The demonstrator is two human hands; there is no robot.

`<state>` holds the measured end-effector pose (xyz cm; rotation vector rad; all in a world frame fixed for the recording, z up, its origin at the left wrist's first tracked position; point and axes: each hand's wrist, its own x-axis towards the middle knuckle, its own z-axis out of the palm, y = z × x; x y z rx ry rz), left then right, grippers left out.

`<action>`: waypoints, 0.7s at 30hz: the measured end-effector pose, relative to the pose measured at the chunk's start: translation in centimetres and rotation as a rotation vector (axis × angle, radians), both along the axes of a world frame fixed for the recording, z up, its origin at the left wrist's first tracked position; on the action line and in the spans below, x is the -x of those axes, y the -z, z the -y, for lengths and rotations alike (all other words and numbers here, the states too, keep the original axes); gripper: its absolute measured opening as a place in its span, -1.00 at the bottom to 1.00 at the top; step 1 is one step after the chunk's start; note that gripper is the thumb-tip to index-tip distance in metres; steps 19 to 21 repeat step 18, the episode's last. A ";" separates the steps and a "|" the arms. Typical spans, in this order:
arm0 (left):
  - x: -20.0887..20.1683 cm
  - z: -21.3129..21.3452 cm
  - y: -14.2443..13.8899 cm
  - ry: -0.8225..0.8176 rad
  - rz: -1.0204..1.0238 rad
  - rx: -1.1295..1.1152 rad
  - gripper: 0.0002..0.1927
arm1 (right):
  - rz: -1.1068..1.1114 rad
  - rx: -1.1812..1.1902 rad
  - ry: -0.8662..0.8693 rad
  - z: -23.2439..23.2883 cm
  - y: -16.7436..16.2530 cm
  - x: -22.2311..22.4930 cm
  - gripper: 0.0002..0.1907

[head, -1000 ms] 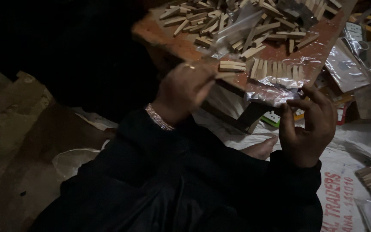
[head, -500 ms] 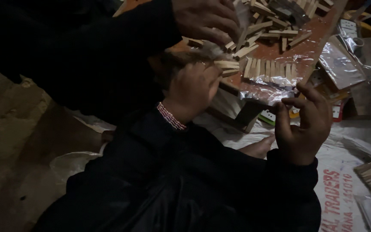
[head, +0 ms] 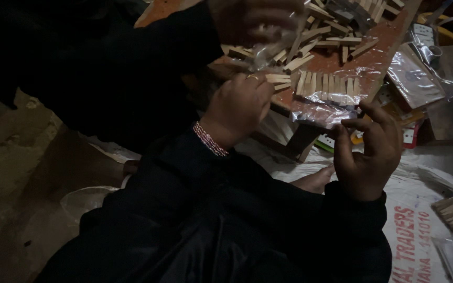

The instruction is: The person sits on the floor and packs small wooden sticks into clear plastic bags. They pick sticks from a pile on a low table, place them into bags, and set the filled bags aside.

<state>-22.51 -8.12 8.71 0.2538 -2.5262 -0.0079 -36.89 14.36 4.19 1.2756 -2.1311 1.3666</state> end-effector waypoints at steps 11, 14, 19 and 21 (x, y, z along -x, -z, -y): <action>0.4 0.8 -1.0 -0.214 0.171 -0.343 -0.50 | -0.024 -0.013 0.008 0.0 0.2 0.2 -0.89; 0.5 1.0 -1.4 -0.200 0.230 -0.417 -0.47 | -0.014 0.001 0.004 0.1 0.1 0.0 -0.88; 0.7 1.3 -1.9 -0.228 0.302 -0.542 -0.49 | 0.007 -0.009 0.015 0.1 -0.1 0.0 -0.88; 0.7 1.3 -1.9 -0.228 0.302 -0.542 -0.49 | 0.007 -0.009 0.015 0.1 -0.1 0.0 -0.88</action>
